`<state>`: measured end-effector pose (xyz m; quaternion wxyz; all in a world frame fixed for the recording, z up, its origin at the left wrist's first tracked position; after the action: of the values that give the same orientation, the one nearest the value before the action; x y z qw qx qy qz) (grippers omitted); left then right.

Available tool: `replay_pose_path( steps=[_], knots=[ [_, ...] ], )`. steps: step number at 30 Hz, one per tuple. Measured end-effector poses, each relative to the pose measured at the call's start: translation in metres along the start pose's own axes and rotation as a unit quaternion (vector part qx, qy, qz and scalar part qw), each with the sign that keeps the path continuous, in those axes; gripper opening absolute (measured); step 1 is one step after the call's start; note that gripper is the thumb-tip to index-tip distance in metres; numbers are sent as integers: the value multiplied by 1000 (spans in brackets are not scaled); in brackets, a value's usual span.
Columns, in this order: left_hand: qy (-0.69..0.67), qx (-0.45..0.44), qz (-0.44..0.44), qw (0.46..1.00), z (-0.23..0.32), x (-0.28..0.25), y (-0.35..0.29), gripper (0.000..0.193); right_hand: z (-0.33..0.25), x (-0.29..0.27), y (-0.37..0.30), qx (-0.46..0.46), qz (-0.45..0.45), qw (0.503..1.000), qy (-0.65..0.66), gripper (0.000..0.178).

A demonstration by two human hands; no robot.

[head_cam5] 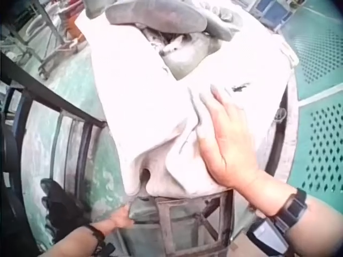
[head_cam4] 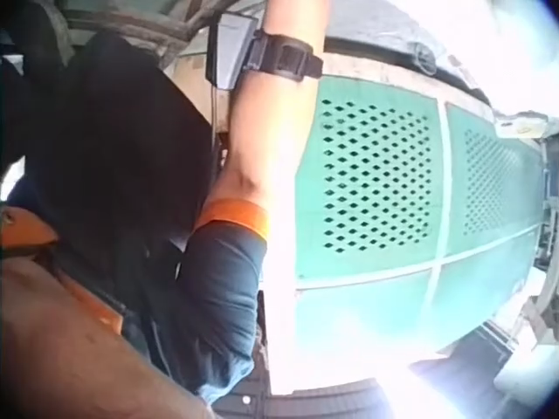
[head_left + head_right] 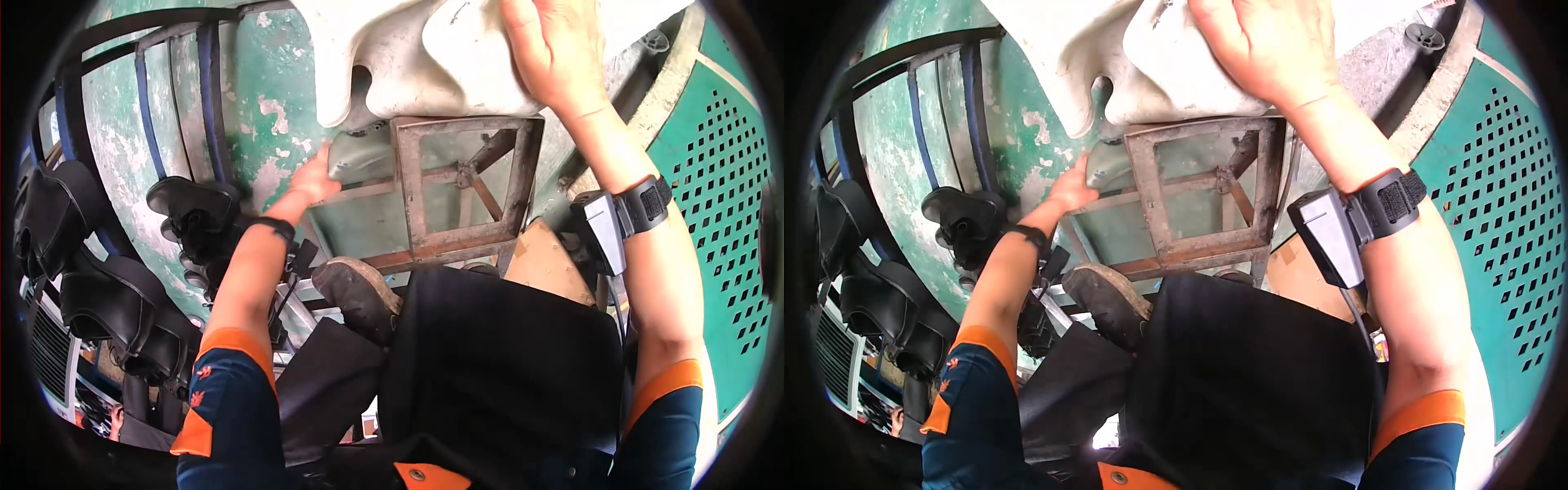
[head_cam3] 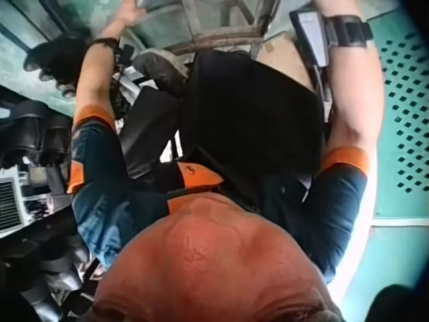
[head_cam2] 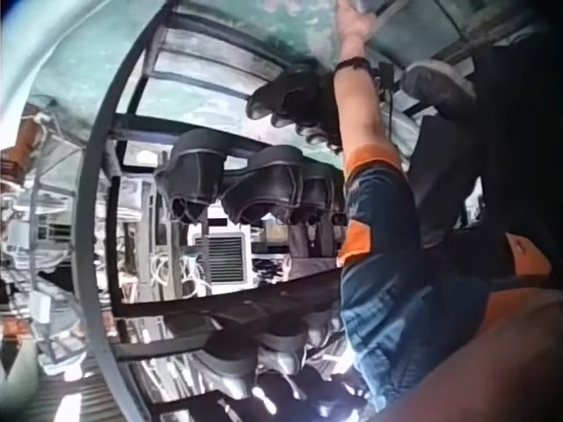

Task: Inspecting shoe components and soles and moving a large shoe rack in a factory setting.

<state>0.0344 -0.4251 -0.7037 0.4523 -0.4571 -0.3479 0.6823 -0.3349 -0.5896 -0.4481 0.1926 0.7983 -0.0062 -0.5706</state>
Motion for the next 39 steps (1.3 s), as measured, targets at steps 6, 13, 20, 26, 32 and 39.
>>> replay_pose_path(
  steps=[6, 13, 20, 26, 32, 39],
  knots=[
    [-342, 43, -149, 927, 15, -54, -53, 76, 9, -12, 0, 106, -82, 988, -73, 67],
    [-401, -26, -55, 914, 47, -139, -190, 74, 4, -20, 9, 105, -80, 990, -45, 53],
    [-390, 114, 90, 909, 196, -276, -288, 82, 4, -36, 10, 114, -2, 993, 35, 64],
    [50, 281, 486, 826, 313, -407, -273, 68, -4, -38, 13, 110, 16, 993, 47, 60],
    [41, 366, 424, 828, 322, -370, -284, 49, -1, -39, 13, 107, 28, 992, 54, 58],
    [31, 256, 244, 935, 272, -273, -420, 34, 4, -35, 10, 110, 28, 992, 54, 58]
  ],
)
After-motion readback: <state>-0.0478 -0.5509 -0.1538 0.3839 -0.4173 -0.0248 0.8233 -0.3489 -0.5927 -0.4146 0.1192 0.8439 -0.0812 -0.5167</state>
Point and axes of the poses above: each hand's wrist, its own y-axis towards the middle knuckle, its own x-axis out of the palm, z = x × y, the point moved 2 cm from there along y, towards the middle knuckle, and after that the axes turned 4 degrees about z, right-handed, at the moved point
